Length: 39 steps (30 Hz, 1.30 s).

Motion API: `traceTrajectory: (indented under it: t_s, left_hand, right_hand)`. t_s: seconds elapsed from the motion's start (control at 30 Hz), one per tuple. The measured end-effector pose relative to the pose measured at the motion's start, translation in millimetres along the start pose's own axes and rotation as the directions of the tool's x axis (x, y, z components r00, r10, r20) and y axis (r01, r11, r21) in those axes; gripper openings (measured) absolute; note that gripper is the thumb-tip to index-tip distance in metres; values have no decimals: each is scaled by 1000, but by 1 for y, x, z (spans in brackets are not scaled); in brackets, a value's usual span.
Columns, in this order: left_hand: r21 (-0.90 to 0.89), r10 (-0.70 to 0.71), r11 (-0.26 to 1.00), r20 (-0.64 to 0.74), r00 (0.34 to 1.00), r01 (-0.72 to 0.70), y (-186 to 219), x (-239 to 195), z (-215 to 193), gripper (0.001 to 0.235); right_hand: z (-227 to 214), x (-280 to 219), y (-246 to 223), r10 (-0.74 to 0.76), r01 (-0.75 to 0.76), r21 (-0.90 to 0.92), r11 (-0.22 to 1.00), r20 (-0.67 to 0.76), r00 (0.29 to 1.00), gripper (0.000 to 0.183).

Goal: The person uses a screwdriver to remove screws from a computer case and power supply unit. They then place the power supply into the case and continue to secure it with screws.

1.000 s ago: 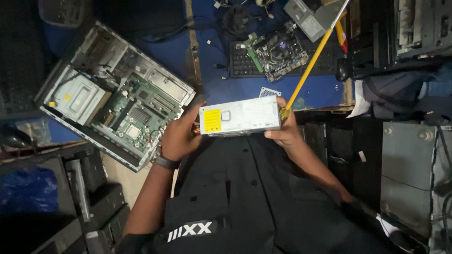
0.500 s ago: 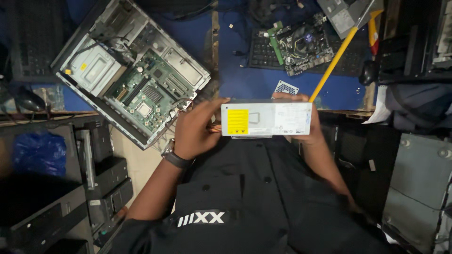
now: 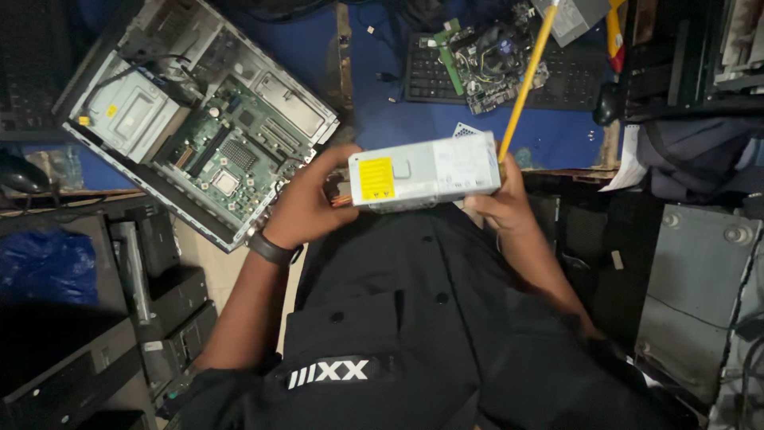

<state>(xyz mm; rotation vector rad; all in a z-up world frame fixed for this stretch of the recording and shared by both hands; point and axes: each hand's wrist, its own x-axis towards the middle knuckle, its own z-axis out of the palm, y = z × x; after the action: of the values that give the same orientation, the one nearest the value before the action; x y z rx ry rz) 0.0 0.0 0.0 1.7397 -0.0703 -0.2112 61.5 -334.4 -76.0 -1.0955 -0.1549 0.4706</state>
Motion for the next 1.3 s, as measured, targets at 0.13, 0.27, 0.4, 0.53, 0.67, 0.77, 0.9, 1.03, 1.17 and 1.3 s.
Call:
traceTrajectory:
  t_s: [0.13, 0.27, 0.4, 0.53, 0.67, 0.77, 0.9, 1.03, 1.17, 1.3]
  left_hand:
    - [-233, -160, 955, 114, 980, 183, -23, 6, 1, 77]
    - [-155, -128, 976, 173, 977, 155, -32, 15, -1, 75]
    - [-201, -165, 958, 200, 966, 205, -32, 20, 1, 80]
    - [-221, -223, 942, 144, 964, 251, -36, 25, 3, 72]
    - [-226, -235, 940, 121, 964, 257, -47, 28, 4, 76]
    - [-255, -245, 929, 111, 963, 266, -55, 29, 3, 77]
    - [-274, -240, 926, 100, 966, 259, -59, 29, 4, 77]
    - [-153, -348, 922, 78, 934, 356, -58, 31, 2, 79]
    - [-178, -236, 952, 86, 968, 248, -57, 33, 1, 79]
    - [-72, -308, 947, 86, 948, 314, -71, 34, 11, 72]
  right_hand:
    - [-2, 3, 6, 24, -25, -12, 1000, -102, 995, 88]
    - [-2, 3, 7, 67, -72, -22, 997, -184, 981, 86]
    - [-4, 5, 5, 92, -83, 63, 995, -160, 983, 81]
    - [-4, 7, 6, 138, -113, 238, 965, -94, 986, 72]
    - [-4, 8, 5, 144, -125, 170, 978, -105, 984, 78]
    - [-2, 8, 3, 136, -120, 199, 973, -69, 988, 77]
    - [2, 9, -2, 90, -76, 206, 976, -61, 994, 65]
    - [7, 9, -10, 99, -94, 118, 989, -39, 994, 59]
    - [6, 10, -11, 159, -150, 110, 983, -86, 983, 58]
    - [-11, 14, 7, 285, -285, 24, 958, -174, 943, 59]
